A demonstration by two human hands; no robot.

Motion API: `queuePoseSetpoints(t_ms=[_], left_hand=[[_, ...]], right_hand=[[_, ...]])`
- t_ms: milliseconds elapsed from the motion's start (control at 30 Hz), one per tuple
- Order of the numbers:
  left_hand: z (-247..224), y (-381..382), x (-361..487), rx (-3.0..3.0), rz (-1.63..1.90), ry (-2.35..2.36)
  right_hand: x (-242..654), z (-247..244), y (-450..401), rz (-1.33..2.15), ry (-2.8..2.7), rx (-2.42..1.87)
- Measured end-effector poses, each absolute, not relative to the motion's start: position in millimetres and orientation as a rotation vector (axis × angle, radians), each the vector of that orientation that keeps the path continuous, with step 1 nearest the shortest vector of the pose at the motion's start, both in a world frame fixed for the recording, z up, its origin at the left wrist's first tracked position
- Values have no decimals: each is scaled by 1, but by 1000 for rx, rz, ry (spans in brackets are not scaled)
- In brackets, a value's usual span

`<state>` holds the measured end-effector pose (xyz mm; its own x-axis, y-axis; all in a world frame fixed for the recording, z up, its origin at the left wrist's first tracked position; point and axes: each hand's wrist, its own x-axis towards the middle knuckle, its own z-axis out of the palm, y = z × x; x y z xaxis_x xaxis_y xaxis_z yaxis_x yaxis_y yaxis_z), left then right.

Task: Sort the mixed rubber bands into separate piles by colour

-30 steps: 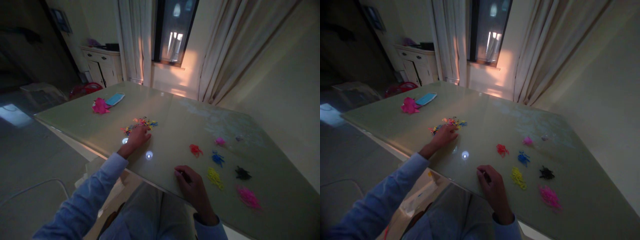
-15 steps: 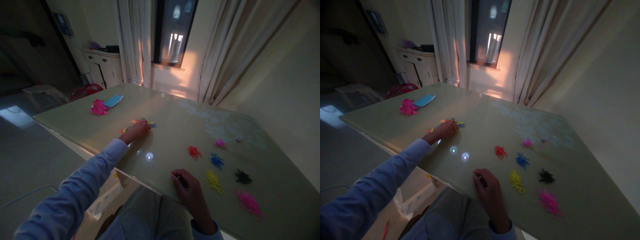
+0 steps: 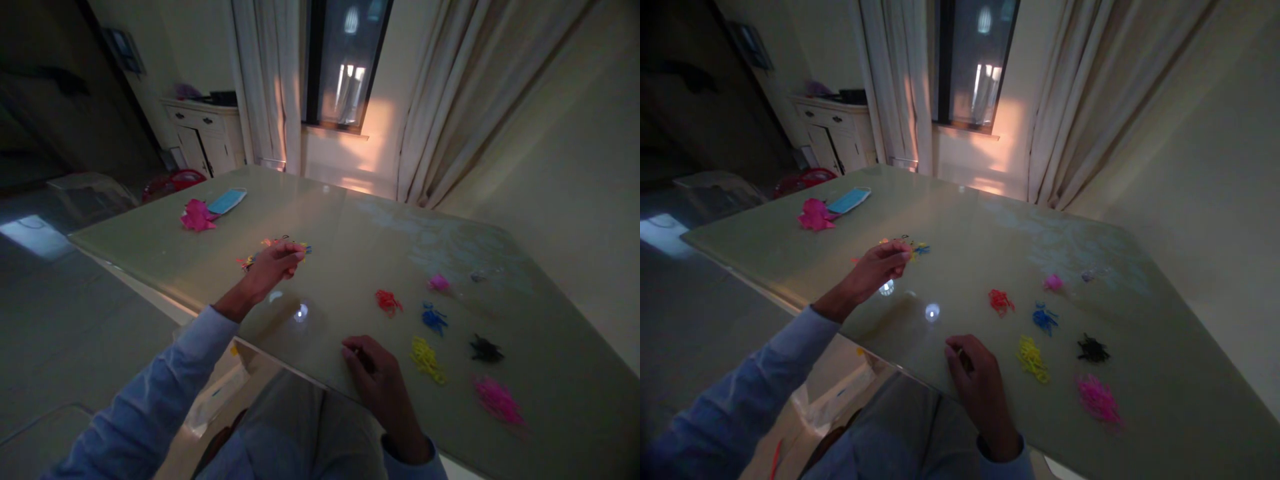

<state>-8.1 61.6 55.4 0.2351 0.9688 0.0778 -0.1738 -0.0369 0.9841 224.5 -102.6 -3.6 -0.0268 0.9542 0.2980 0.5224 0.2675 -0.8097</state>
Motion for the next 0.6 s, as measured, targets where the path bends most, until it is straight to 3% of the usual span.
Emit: queuePoseSetpoints(t_ms=[267,600], left_hand=[[81,7,16,772,1073,577],[76,-5,77,1200,788,744]], right_hand=[[224,-4,-102,617,-1675,-1361],[222,-4,-103,688,-1628,-1392]])
